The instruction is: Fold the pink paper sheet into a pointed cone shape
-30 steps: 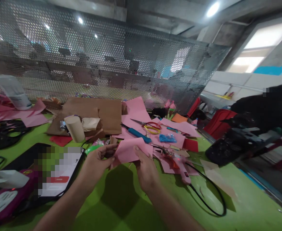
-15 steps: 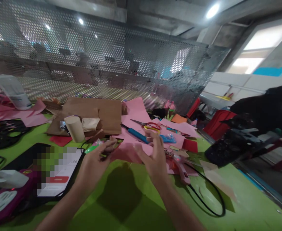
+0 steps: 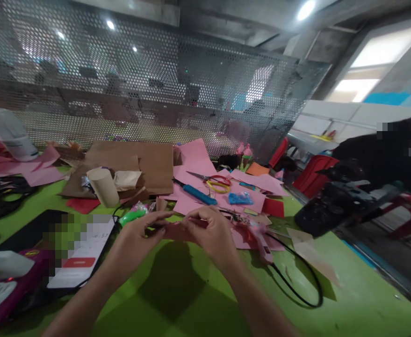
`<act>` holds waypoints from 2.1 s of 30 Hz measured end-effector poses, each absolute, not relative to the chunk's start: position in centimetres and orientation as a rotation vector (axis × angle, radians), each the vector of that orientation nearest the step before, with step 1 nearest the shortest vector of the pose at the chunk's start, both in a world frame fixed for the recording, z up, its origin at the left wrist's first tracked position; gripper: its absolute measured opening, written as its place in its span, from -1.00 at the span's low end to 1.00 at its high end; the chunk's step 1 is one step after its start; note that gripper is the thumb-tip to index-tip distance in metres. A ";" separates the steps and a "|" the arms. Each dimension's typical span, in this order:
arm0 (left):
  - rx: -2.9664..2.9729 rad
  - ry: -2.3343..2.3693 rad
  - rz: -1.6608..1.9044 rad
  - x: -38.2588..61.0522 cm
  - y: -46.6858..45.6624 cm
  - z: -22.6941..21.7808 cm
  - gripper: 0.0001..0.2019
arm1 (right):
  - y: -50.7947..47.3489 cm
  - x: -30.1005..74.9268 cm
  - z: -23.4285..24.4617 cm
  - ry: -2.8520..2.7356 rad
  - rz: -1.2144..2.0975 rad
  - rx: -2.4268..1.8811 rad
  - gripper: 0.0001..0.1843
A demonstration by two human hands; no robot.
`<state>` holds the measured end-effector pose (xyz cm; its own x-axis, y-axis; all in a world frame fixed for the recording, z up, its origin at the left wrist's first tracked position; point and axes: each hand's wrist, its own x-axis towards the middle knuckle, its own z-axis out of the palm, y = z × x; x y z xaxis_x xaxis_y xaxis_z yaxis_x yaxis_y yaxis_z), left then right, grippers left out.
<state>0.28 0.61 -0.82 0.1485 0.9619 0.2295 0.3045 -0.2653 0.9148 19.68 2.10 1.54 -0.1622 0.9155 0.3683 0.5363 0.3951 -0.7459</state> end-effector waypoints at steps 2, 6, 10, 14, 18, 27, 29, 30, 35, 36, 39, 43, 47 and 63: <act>1.673 1.243 1.121 0.0 0.8 -0.9 -0.71 | 2.1 19.8 1.7 -1.792 0.602 -1.283 -0.81; 1.661 1.239 1.102 -0.3 1.1 -0.8 -0.79 | 2.4 20.1 1.6 -1.709 0.683 -1.294 -0.79; 1.587 1.197 1.137 -0.5 1.3 -0.7 -0.76 | 2.6 20.5 1.3 -1.613 0.765 -1.302 -0.76; 1.507 1.092 1.200 -0.5 1.4 -0.5 -0.75 | 2.7 20.7 1.2 -1.520 0.838 -1.276 -0.71; 1.448 1.091 1.244 -0.5 1.3 -0.2 -0.85 | 2.7 20.6 1.2 -1.451 0.905 -1.272 -0.65; 1.357 1.013 1.255 -0.6 1.1 -0.1 -0.78 | 2.4 20.4 1.4 -1.343 1.014 -1.220 -0.64; 1.350 1.002 1.243 -0.6 1.1 -0.1 -0.76 | 2.4 20.4 1.4 -1.315 1.052 -1.206 -0.65; 1.347 1.003 1.240 -0.6 1.1 -0.1 -0.76 | 2.4 20.3 1.5 -1.308 1.060 -1.202 -0.65; 1.317 1.047 1.239 -0.6 1.3 -0.2 -0.81 | 2.3 20.2 1.7 -1.339 1.037 -1.201 -0.64; 1.313 1.056 1.239 -0.6 1.4 -0.3 -0.82 | 2.3 20.2 1.7 -1.352 1.032 -1.206 -0.64; 1.312 1.071 1.237 -0.5 1.4 -0.3 -0.83 | 2.2 20.2 1.7 -1.377 1.016 -1.220 -0.63; 1.296 1.087 1.256 -0.4 1.3 -0.4 -0.85 | 2.1 20.0 1.7 -1.389 1.022 -1.207 -0.64; 1.281 1.099 1.291 -0.3 1.3 -0.2 -0.86 | 2.0 19.7 1.8 -1.393 1.050 -1.223 -0.62; 1.449 1.163 1.296 0.2 0.9 -0.3 -0.90 | 1.0 18.8 1.5 -1.981 0.131 -1.070 -0.89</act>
